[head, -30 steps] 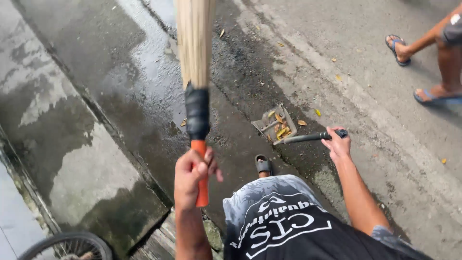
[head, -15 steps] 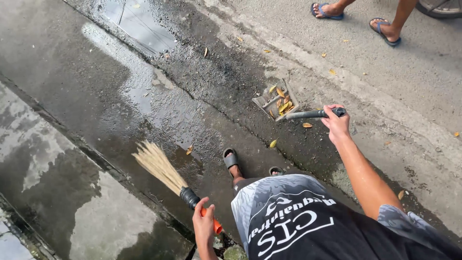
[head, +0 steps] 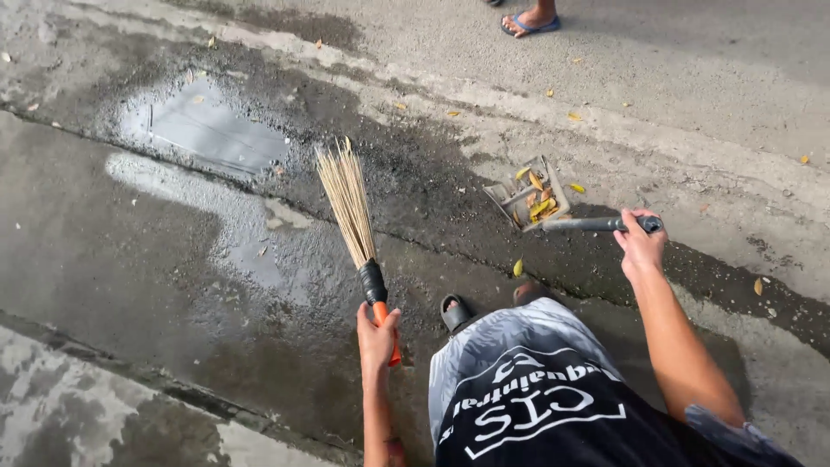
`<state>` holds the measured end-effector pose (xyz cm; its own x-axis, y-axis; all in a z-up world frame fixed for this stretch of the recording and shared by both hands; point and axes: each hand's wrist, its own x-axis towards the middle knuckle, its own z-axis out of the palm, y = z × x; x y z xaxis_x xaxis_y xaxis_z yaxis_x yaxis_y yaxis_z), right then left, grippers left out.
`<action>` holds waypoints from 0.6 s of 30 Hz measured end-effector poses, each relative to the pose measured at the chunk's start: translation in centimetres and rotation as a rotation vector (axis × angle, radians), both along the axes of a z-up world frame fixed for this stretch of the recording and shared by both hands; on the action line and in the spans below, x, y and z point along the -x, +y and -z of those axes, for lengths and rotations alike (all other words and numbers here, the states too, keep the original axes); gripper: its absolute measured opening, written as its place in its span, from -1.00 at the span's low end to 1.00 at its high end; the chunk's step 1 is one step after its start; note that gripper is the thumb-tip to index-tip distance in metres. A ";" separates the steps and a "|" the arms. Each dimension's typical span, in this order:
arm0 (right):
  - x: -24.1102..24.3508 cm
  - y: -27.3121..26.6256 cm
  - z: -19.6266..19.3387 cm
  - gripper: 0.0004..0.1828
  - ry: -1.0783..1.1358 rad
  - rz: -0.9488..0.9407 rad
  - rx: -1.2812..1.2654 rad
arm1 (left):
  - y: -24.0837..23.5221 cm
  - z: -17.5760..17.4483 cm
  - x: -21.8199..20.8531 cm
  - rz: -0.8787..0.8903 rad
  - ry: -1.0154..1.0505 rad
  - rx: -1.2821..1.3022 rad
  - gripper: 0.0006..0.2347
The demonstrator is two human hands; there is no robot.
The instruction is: Sweeping leaves and debris from a concrete floor into a dustpan using a broom.
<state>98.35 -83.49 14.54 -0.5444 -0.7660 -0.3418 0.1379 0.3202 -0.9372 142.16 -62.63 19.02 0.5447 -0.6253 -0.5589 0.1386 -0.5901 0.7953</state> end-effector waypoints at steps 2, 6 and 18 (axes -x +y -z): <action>0.4 1.2 0.0 -0.80 -0.015 0.065 -0.036 | -1.2 -0.1 -0.8 -0.005 0.060 0.018 -0.37; 0.6 1.6 -0.5 -0.81 0.004 0.145 -0.008 | -4.4 3.3 -0.9 0.007 0.169 0.129 -0.46; 5.6 0.1 1.3 -0.77 0.008 0.179 -0.069 | -9.8 0.1 2.7 0.007 0.360 0.069 -0.51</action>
